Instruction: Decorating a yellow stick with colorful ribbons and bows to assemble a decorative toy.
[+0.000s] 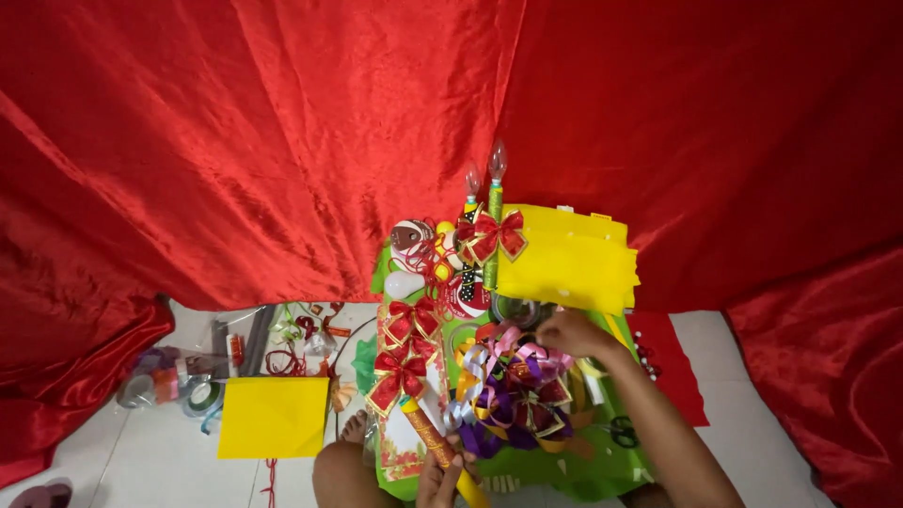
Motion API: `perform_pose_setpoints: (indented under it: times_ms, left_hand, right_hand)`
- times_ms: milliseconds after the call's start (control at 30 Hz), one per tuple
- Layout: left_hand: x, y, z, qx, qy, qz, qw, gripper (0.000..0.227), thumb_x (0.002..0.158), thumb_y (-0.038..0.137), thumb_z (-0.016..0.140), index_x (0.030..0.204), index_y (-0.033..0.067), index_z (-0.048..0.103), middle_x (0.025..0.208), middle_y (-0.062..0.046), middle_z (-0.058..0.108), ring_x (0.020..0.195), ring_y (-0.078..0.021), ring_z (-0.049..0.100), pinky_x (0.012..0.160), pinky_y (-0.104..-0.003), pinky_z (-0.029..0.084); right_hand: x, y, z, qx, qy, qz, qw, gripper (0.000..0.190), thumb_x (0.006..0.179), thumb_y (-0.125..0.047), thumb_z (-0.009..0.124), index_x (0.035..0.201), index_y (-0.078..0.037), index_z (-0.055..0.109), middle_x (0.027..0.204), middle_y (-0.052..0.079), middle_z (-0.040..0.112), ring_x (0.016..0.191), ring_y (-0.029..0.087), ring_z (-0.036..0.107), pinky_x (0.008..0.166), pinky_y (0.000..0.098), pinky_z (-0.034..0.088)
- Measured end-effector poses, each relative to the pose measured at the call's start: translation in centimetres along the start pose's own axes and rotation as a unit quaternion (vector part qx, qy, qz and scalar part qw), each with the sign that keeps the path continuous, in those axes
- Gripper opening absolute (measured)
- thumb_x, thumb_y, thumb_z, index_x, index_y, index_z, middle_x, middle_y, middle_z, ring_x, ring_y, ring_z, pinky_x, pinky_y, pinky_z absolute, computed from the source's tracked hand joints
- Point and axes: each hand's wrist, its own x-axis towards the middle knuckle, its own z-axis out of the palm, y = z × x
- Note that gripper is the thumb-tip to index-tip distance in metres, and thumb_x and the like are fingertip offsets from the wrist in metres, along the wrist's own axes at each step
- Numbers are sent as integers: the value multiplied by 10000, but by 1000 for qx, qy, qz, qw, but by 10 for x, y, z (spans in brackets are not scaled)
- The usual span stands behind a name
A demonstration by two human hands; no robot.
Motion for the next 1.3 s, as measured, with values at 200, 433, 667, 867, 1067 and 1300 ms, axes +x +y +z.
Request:
perform_pose_setpoints:
  times_ms: [200,433,667,867,1067,1300]
  left_hand:
    - [1,28,6,27,51,-31,998,414,1000,85,554,1387,-41,486,1022,-181,693,868,-237,672,809,-365,566]
    - [-6,45,15,12,69,-56,996,412,1001,64,529,1397,-30,463,1074,-216,675,863,-261,669,770,-410,605]
    - [-22,38,13,6,72,-65,995,427,993,59,541,1403,-33,466,1023,-224,662,834,-282,667,739,-443,612]
    - [-28,29,9,28,41,-41,998,415,1002,58,514,1404,-32,465,1024,-206,673,834,-275,683,742,-443,629]
    - [-26,36,21,25,42,-73,996,434,1003,76,536,1423,-6,463,1029,-194,669,847,-270,681,758,-426,615]
    - [-23,34,25,42,45,-79,995,402,1006,88,526,1392,-8,467,1028,-207,678,848,-280,702,771,-439,627]
  right_hand:
    - [-14,-35,4,-126,30,15,991,639,888,-689,632,1146,-106,678,1143,60,660,1144,234,620,1263,476,250]
    - [-26,-44,49,-142,56,-54,987,805,824,-649,777,1359,-99,532,1307,138,593,1223,329,565,1086,544,416]
    - [-61,-36,47,-131,171,-184,959,221,810,18,592,980,-95,675,996,28,685,950,241,587,906,417,482]
    - [-84,-10,30,-156,143,-161,964,391,734,197,556,953,-102,683,1145,26,669,1080,224,596,1040,365,557]
    - [-108,2,7,-108,195,-100,970,512,760,113,660,1206,-138,662,1181,-2,726,1122,193,631,1034,291,559]
    - [-129,-62,-33,68,-42,61,995,689,831,-257,825,1448,-325,525,1478,55,507,1262,246,575,1025,403,613]
